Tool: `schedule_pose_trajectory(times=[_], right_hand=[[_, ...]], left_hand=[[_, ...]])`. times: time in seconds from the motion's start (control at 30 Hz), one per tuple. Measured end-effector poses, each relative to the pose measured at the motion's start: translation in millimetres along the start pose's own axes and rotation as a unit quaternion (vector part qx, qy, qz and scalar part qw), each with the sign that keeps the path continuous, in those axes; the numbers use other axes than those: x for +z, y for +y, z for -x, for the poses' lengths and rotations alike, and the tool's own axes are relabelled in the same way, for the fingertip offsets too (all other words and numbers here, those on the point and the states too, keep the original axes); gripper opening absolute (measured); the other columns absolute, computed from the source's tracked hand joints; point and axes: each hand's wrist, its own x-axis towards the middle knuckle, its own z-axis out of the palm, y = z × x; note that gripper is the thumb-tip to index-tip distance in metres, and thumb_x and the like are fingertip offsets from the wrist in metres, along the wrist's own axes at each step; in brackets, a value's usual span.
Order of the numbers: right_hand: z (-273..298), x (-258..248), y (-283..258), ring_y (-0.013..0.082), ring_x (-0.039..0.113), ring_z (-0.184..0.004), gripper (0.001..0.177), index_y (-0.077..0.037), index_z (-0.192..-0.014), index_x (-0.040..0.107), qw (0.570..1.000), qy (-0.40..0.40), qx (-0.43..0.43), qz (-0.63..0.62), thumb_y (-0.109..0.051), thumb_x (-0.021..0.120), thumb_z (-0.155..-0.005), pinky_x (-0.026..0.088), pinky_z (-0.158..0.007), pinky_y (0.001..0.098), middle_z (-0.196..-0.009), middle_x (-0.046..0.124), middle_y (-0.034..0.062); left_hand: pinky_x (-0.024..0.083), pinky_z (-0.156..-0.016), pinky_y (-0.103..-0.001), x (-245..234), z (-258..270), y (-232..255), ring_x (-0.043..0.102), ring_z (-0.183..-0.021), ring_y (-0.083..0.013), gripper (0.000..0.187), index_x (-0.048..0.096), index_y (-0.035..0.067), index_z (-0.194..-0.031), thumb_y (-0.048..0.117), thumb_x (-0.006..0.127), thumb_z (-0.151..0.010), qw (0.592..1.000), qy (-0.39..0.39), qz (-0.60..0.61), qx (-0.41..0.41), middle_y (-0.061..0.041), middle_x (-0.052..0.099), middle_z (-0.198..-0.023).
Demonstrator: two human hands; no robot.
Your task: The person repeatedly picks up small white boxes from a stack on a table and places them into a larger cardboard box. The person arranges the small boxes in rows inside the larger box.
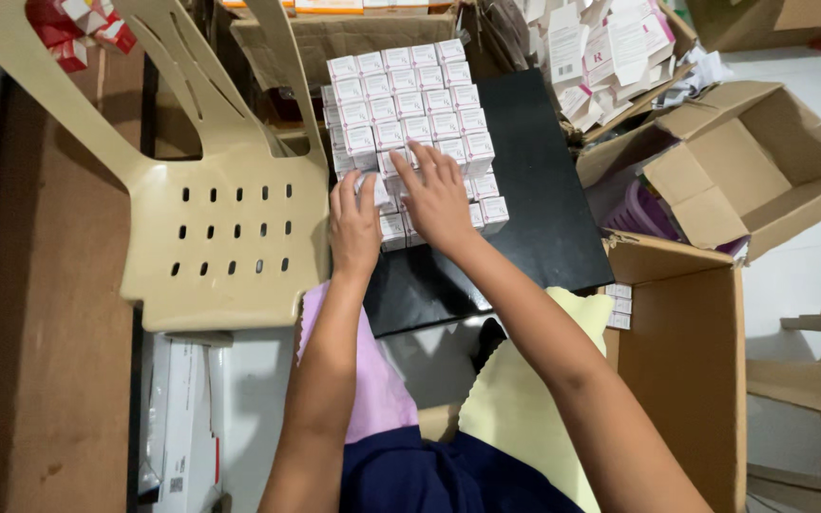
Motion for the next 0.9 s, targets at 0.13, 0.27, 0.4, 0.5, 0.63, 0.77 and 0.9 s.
schedule_pose_trajectory(times=[0.13,0.27,0.4,0.5,0.63,0.77,0.9], right_hand=[[-10.0,27.1,10.2,0.0352,0.044,-0.141,0.061,-0.01,-0.136,0.057,0.993,0.001,-0.027,0.118,-0.013,0.076,-0.078,0.028,-0.119,0.0559,-0.151,0.052,0.014],[-15.8,26.4,11.0,0.0253,0.052,-0.139,0.055,-0.012,-0.139,0.057,0.997,-0.049,-0.064,0.016,-0.006,0.075,-0.087,0.027,-0.125,0.0572,-0.14,0.059,0.0042],[19.3,-21.4,15.9,0.0267,0.055,-0.133,0.059,-0.01,-0.135,0.055,0.958,-0.023,0.045,-0.283,-0.006,0.082,-0.082,0.041,-0.116,0.0437,-0.136,0.061,0.0078],[72.6,-69.9,43.1,0.0217,0.05,-0.136,0.06,-0.009,-0.141,0.049,0.877,0.072,0.158,-0.448,-0.01,0.081,-0.09,0.043,-0.116,0.0351,-0.139,0.053,0.0064],[156.0,-99.4,122.3,0.0198,0.052,-0.132,0.066,-0.005,-0.144,0.047,0.739,0.296,0.245,-0.553,-0.011,0.085,-0.091,0.045,-0.115,0.037,-0.138,0.054,0.0065],[280.1,-103.1,200.5,0.0274,0.059,-0.13,0.059,-0.006,-0.153,0.042,0.547,0.418,0.356,-0.632,-0.013,0.072,-0.102,0.048,-0.114,0.0495,-0.143,0.057,0.0131],[402.6,-72.0,250.5,0.0261,0.066,-0.119,0.048,-0.024,-0.146,0.039,0.389,0.475,0.473,-0.632,-0.031,0.052,-0.1,0.055,-0.098,0.0561,-0.137,0.06,0.0059]], left_hand=[[0.048,-0.11,-0.046,-11.9,0.9,-1.2,0.056,-0.126,-0.0382,0.054,0.058,0.005,-0.136,-0.002,0.075,-0.085,0.995,0.028,0.088,-0.032,-0.013,0.061,-0.133],[0.044,-0.113,-0.047,-39.3,-5.1,-6.2,0.056,-0.13,-0.0387,0.06,0.056,0.0,-0.141,0.002,0.08,-0.086,0.982,0.09,0.128,-0.109,-0.017,0.06,-0.138],[0.047,-0.117,-0.04,-63.3,-13.5,17.8,0.056,-0.133,-0.0282,0.065,0.049,-0.001,-0.144,0.0,0.087,-0.092,0.939,0.14,0.29,-0.119,-0.015,0.055,-0.141],[0.05,-0.119,-0.034,-57.2,-18.1,64.3,0.056,-0.133,-0.0208,0.065,0.047,0.004,-0.146,-0.005,0.086,-0.095,0.85,0.085,0.511,-0.092,-0.008,0.053,-0.14],[0.052,-0.111,-0.033,3.8,-24.0,149.0,0.06,-0.121,-0.0176,0.059,0.053,0.002,-0.14,-0.002,0.084,-0.09,0.728,-0.153,0.654,-0.136,-0.007,0.059,-0.131],[0.053,-0.104,-0.031,117.0,-9.2,255.5,0.065,-0.119,-0.0167,0.054,0.053,0.004,-0.138,0.002,0.079,-0.091,0.699,-0.31,0.638,-0.094,-0.007,0.066,-0.128],[0.054,-0.1,-0.036,221.5,16.2,333.9,0.068,-0.118,-0.0234,0.052,0.046,0.006,-0.141,0.013,0.076,-0.098,0.737,-0.36,0.572,-0.006,-0.013,0.067,-0.127]])
